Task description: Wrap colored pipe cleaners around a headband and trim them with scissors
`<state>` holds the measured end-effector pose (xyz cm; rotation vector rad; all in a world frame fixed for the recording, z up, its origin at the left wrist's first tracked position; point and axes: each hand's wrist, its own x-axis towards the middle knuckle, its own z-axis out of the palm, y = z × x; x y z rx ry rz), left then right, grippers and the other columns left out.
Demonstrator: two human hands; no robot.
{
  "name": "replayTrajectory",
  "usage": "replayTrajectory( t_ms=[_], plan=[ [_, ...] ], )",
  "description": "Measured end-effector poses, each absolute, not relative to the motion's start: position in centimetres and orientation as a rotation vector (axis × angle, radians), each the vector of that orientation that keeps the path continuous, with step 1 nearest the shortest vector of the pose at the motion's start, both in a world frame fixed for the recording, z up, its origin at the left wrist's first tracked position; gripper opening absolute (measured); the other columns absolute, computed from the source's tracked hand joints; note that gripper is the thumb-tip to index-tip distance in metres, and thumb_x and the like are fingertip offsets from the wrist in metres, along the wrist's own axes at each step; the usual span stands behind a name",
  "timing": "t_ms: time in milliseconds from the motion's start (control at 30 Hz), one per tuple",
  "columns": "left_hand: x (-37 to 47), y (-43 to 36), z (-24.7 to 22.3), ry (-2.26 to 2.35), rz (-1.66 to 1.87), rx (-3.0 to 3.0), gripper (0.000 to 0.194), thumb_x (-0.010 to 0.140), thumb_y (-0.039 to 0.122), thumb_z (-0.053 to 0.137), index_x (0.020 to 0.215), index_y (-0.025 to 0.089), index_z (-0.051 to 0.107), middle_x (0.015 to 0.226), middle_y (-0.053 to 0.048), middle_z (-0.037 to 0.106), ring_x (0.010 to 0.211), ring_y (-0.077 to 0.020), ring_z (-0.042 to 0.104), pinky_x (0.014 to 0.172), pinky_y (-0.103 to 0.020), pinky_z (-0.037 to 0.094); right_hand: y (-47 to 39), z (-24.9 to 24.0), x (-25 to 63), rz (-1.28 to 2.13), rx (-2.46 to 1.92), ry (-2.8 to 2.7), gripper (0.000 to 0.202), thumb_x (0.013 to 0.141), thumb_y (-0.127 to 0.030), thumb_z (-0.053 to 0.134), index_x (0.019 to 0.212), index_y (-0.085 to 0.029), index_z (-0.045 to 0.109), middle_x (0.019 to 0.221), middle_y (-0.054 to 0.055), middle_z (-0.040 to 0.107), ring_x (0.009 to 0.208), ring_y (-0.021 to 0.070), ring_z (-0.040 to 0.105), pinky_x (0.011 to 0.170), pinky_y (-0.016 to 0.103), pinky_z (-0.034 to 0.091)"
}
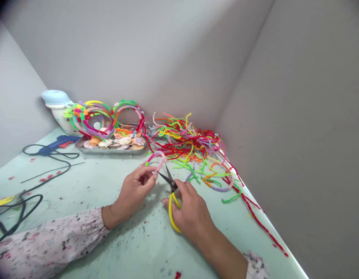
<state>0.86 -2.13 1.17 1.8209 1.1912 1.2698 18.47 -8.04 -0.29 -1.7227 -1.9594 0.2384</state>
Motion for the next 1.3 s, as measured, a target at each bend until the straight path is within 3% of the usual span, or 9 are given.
replayTrajectory(
  t_ms=[1300],
  plan=[
    [0.82,-1.96,1.01,1.178,1.269,1.819,0.019,0.081,0.021,0.057,0.097,0.017,0.068,0.070,0.003,0.052,0.057,-0.0077,0.046,0.053,-0.019,0.037,-7.70,-0.34,18.88,0.225,-1.751,-1.831,0.050,0.083,-0.041,0.060,0.126,-0.016,0.053,0.090,0.006,0.063,0.079,0.0202,0.062,0.072,0.032,0.052]
  ],
)
